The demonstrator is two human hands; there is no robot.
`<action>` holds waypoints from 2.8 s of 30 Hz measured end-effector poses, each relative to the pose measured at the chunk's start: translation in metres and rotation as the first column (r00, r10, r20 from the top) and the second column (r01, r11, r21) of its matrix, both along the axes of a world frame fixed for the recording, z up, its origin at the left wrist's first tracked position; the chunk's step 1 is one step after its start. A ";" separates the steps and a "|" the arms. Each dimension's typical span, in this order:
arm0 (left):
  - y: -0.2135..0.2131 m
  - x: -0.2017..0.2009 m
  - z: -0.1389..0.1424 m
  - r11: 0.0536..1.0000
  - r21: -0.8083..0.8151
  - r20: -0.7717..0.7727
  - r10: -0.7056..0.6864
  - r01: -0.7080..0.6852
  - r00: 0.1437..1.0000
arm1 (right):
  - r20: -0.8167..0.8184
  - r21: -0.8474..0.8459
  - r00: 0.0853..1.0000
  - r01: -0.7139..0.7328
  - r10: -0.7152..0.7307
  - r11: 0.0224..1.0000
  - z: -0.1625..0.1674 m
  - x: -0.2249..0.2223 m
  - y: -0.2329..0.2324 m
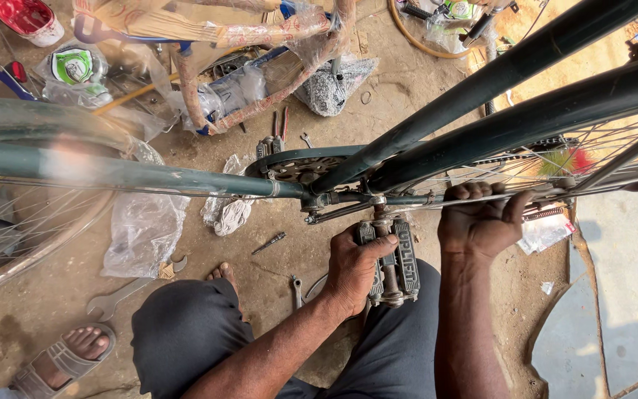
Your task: The person removes a bicycle pedal from the crank arm using a wrench and a hammer. They then install a new pedal onto the crank arm and tighten it.
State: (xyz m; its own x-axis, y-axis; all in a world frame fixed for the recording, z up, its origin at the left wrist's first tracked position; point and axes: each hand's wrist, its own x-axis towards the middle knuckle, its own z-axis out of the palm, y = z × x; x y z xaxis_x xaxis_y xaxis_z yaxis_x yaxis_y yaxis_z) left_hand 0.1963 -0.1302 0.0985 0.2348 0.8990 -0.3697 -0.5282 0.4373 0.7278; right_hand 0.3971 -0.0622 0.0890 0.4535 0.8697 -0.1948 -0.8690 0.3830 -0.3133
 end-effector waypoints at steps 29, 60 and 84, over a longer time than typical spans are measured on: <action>0.007 0.009 -0.015 0.997 0.080 -0.066 0.015 -0.010 0.998 | 0.428 0.317 0.882 0.056 -0.195 0.947 0.088 -0.039 -0.006; 0.009 0.019 0.003 0.997 0.075 -0.148 0.007 0.005 0.989 | 0.859 0.380 -0.198 -0.371 -0.472 0.847 0.105 -0.120 -0.024; 0.009 0.020 -0.002 0.998 -0.062 -0.051 0.006 -0.009 0.999 | -0.293 -0.032 0.950 0.104 -0.109 0.994 -0.047 0.005 0.015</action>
State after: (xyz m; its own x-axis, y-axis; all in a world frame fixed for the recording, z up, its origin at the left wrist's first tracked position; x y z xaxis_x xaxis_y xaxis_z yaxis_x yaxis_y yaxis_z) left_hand 0.2161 -0.1207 0.0964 0.2072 0.8755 -0.4365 -0.4945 0.4787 0.7255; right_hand 0.4024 -0.0476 0.0423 0.4637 0.8150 -0.3474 -0.8780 0.4753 -0.0568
